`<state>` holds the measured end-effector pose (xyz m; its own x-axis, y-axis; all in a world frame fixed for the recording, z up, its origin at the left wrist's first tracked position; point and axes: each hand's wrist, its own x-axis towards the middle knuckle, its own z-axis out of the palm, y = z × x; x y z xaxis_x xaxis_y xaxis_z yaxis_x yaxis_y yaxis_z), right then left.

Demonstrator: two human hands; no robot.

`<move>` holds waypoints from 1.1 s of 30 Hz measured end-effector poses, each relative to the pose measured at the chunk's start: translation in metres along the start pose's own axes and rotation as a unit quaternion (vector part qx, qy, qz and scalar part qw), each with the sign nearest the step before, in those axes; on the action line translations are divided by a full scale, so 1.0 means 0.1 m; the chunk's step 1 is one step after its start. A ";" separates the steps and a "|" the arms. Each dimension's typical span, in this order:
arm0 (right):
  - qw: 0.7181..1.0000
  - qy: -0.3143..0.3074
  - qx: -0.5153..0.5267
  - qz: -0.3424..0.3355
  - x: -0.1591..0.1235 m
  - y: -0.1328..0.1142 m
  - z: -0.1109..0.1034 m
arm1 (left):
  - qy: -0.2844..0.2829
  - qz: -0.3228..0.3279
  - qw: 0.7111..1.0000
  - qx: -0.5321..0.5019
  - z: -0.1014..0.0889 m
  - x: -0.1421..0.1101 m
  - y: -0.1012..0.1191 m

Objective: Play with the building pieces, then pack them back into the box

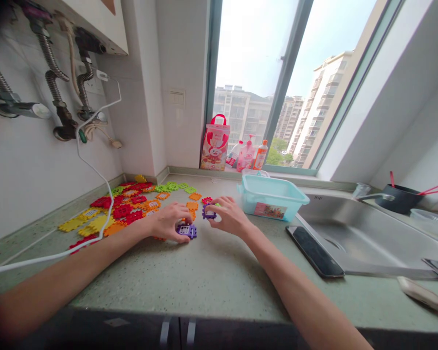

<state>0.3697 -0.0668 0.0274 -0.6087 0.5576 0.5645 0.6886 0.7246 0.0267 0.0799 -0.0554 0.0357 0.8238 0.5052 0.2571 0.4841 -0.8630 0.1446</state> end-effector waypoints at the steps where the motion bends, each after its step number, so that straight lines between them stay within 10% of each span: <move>1: 0.999 0.034 -0.036 0.006 -0.01 0.07 -0.09 | 0.003 -0.001 1.000 0.000 0.00 0.00 0.01; 7: 0.922 0.248 -0.210 0.209 -0.21 0.61 -0.60 | 0.034 0.010 0.999 -0.009 0.05 0.00 0.03; 14: 0.880 0.185 -0.218 0.378 -0.44 0.96 -0.67 | 0.064 0.028 0.998 0.010 0.10 0.01 -0.01; 19: 0.926 0.235 -0.169 0.243 -0.23 0.67 -0.61 | 0.097 0.007 0.995 -0.012 0.08 0.01 0.02; 23: 0.996 0.069 -0.041 0.030 -0.04 0.11 -0.32 | 0.138 -0.039 0.985 -0.094 0.08 0.02 0.07; 27: 0.994 -0.045 0.012 -0.101 0.05 -0.31 0.05 | 0.152 -0.063 0.974 -0.157 0.14 0.02 0.08; 33: 0.992 -0.030 0.013 -0.120 0.10 -0.32 0.15 | 0.132 -0.058 0.965 -0.220 0.16 0.03 0.05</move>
<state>0.3358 -0.0784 0.0195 -0.7762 0.3909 0.4946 0.5116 0.8491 0.1317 0.0899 -0.0580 0.0222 0.6393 0.6295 0.4417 0.3478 -0.7490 0.5640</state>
